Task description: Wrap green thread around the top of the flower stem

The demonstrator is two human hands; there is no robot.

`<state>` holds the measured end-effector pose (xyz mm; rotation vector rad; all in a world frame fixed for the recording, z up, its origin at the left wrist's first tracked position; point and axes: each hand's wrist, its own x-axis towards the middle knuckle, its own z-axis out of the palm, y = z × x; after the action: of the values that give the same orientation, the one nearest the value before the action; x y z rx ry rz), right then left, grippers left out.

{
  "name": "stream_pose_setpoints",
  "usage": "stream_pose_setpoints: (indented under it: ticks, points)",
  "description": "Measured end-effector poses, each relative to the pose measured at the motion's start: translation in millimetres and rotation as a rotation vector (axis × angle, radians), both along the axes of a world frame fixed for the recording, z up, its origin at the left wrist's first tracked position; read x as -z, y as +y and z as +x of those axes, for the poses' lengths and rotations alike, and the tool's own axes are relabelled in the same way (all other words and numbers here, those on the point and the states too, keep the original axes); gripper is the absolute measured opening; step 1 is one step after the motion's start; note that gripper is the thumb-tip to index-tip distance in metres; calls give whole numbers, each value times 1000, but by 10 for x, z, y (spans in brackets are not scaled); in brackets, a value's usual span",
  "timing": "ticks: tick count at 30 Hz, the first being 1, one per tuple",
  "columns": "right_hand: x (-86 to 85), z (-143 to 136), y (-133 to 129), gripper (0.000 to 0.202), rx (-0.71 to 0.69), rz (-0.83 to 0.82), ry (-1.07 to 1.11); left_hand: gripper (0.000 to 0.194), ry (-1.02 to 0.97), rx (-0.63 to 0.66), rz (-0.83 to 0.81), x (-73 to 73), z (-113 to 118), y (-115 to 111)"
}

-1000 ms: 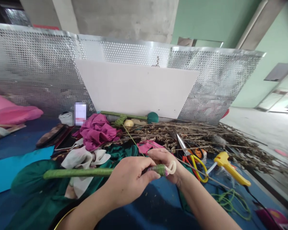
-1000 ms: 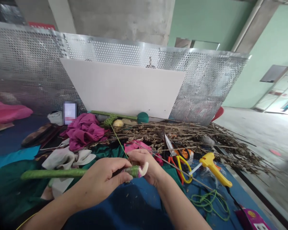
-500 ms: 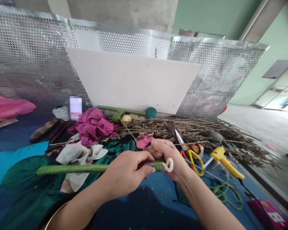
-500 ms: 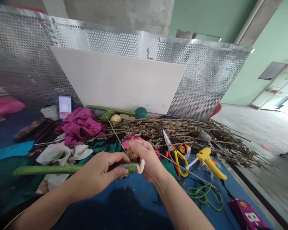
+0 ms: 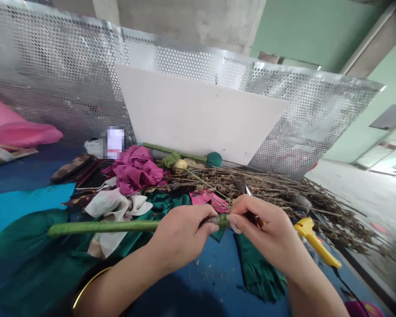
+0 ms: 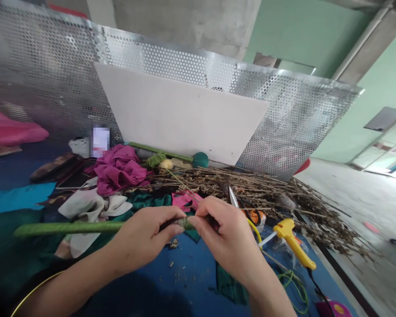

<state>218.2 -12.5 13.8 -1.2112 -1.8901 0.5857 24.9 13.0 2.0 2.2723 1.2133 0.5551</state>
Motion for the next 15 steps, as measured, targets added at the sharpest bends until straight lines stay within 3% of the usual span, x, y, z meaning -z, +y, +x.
stream_pose_setpoints:
  ticks: [5, 9, 12, 15]
  points:
    - [-70, -51, -180, 16, 116, 244, -282, 17, -38, -107, 233, 75, 18, 2]
    - [-92, -136, -246, 20, 60, 308, -344, 19, -76, -160, 347, 105, -1, 14]
    - [-44, -206, -253, 22, -22, 248, -169, 18, -79, -174, 385, 116, -15, 17]
    - [84, -296, -213, 19, -72, 204, 190, 21, -97, -153, 388, 105, -24, 8]
